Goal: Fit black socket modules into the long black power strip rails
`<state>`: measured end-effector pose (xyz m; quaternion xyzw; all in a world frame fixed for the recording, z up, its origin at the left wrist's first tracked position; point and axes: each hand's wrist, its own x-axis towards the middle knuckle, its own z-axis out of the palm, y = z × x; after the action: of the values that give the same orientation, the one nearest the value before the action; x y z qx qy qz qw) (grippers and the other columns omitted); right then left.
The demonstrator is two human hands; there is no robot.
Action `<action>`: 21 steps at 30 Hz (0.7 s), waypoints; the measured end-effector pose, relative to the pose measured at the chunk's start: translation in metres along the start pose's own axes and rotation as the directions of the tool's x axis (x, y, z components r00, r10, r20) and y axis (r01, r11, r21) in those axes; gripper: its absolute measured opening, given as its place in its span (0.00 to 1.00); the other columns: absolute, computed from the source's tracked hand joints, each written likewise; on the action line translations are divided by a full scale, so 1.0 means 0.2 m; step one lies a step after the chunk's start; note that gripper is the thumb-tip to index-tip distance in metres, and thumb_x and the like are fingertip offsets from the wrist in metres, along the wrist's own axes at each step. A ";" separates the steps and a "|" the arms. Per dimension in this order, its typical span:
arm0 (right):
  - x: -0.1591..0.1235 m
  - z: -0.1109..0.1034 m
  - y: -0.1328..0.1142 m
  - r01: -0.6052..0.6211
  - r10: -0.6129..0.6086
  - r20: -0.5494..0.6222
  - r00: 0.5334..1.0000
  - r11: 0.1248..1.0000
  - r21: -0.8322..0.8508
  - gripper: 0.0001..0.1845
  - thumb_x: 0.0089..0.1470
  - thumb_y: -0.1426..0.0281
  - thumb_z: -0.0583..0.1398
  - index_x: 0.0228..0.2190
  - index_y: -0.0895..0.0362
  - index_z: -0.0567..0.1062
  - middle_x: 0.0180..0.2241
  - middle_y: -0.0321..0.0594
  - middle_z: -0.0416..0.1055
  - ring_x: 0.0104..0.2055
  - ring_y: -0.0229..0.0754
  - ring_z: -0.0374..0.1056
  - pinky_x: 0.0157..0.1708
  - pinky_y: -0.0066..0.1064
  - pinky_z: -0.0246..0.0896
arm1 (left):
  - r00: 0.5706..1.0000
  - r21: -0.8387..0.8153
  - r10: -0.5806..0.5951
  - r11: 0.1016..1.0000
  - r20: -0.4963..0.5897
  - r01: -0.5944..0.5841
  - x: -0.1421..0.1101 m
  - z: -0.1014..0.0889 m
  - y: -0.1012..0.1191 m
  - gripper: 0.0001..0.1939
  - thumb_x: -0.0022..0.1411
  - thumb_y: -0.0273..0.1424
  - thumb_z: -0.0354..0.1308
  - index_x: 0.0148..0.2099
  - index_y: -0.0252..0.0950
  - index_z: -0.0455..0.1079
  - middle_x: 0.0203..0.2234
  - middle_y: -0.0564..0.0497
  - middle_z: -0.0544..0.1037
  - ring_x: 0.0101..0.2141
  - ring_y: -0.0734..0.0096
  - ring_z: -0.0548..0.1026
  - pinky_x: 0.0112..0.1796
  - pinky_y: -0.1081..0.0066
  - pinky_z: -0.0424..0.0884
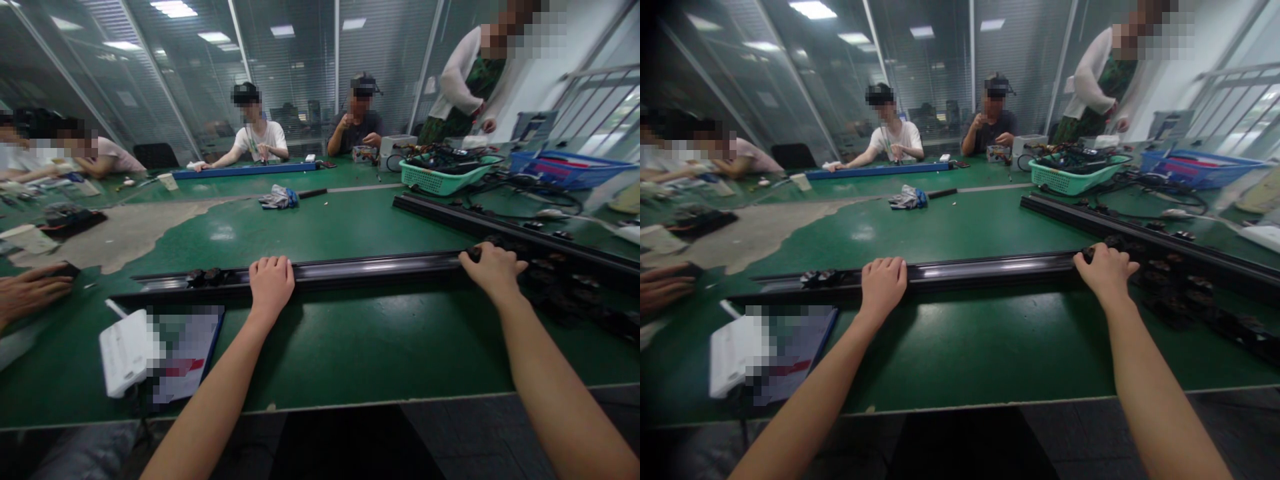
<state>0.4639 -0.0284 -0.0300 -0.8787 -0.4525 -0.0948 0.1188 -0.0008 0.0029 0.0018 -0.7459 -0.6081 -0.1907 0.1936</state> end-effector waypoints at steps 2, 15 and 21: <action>0.00 0.00 0.01 -0.003 0.003 0.001 1.000 1.000 -0.001 0.32 0.57 0.50 0.45 0.49 0.59 0.70 0.47 0.57 0.70 0.50 0.62 0.62 0.45 0.49 0.53 | 1.000 -0.008 -0.002 1.000 0.000 0.002 0.00 0.00 0.00 0.18 0.71 0.33 0.40 0.40 0.37 0.72 0.39 0.43 0.78 0.44 0.54 0.70 0.46 0.57 0.58; 0.01 0.00 0.01 -0.042 0.042 0.002 0.999 0.999 -0.008 0.32 0.58 0.50 0.44 0.50 0.59 0.70 0.48 0.57 0.69 0.51 0.62 0.62 0.46 0.50 0.52 | 1.000 -0.056 -0.022 0.998 0.017 0.023 0.00 0.00 0.00 0.18 0.70 0.35 0.41 0.40 0.38 0.72 0.39 0.41 0.78 0.45 0.53 0.70 0.48 0.56 0.58; 0.01 0.00 0.02 -0.055 0.055 0.001 0.999 0.998 0.014 0.32 0.59 0.50 0.44 0.50 0.59 0.70 0.48 0.58 0.69 0.52 0.62 0.61 0.47 0.51 0.52 | 1.000 -0.009 -0.005 1.000 0.013 0.005 -0.01 0.00 0.00 0.18 0.71 0.34 0.40 0.40 0.38 0.71 0.39 0.43 0.78 0.44 0.54 0.70 0.47 0.57 0.58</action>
<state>0.4682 -0.0295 -0.0304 -0.8900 -0.4290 -0.0879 0.1273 -0.0012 0.0017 0.0020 -0.7463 -0.6106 -0.1889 0.1857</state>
